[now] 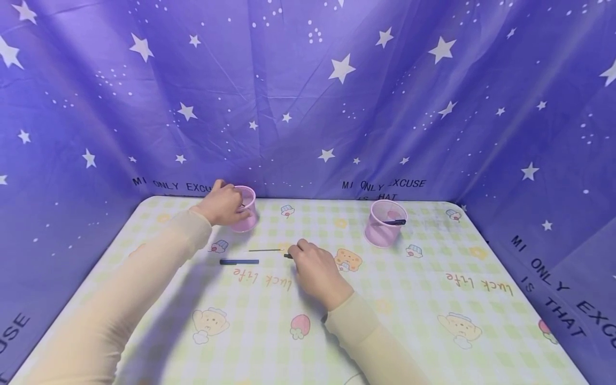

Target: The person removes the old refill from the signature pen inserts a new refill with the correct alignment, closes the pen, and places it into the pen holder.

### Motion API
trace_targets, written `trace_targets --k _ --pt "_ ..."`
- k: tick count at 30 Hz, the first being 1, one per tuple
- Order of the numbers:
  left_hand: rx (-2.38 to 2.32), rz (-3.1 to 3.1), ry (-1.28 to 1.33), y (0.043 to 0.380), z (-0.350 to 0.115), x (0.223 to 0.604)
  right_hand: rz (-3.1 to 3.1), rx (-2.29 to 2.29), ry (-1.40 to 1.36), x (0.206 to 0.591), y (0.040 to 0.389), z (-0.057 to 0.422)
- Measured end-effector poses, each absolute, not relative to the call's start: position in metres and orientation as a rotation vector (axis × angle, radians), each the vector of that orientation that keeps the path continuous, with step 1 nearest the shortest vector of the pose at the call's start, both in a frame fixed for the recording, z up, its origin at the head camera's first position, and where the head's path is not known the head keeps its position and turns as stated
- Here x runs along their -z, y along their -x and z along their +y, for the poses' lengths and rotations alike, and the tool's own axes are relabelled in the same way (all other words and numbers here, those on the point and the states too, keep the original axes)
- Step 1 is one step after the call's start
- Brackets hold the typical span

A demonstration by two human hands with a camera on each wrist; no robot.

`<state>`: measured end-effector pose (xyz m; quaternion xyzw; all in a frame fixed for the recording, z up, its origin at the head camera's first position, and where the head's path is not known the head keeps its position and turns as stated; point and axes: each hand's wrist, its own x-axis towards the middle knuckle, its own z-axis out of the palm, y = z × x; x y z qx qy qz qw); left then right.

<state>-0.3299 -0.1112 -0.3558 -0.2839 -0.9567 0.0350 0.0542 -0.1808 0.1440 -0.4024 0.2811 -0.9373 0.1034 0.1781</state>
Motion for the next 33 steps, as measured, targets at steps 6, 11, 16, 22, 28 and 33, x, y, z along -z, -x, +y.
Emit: trace_targets --k 6,11,16,22,28,33 --pt "-0.079 -2.901 0.862 0.325 -0.112 0.347 -2.661 -0.297 -0.792 0.402 0.18 0.144" --pt "-0.054 -2.876 0.861 0.321 -0.115 0.342 -2.657 -0.298 -0.794 0.402 0.18 0.144" --pt "-0.034 -2.841 0.852 0.318 -0.117 0.339 -2.656 -0.293 -0.792 0.401 0.181 0.144" --pt "-0.023 -2.842 0.847 0.317 -0.12 0.338 -2.658 -0.294 -0.792 0.401 0.18 0.144" --pt "-0.011 -2.825 0.83 0.313 -0.124 0.338 -2.65 -0.3 -0.793 0.4 0.18 0.144" --pt "0.037 -2.813 0.807 0.307 -0.126 0.335 -2.637 -0.301 -0.789 0.401 0.18 0.144"
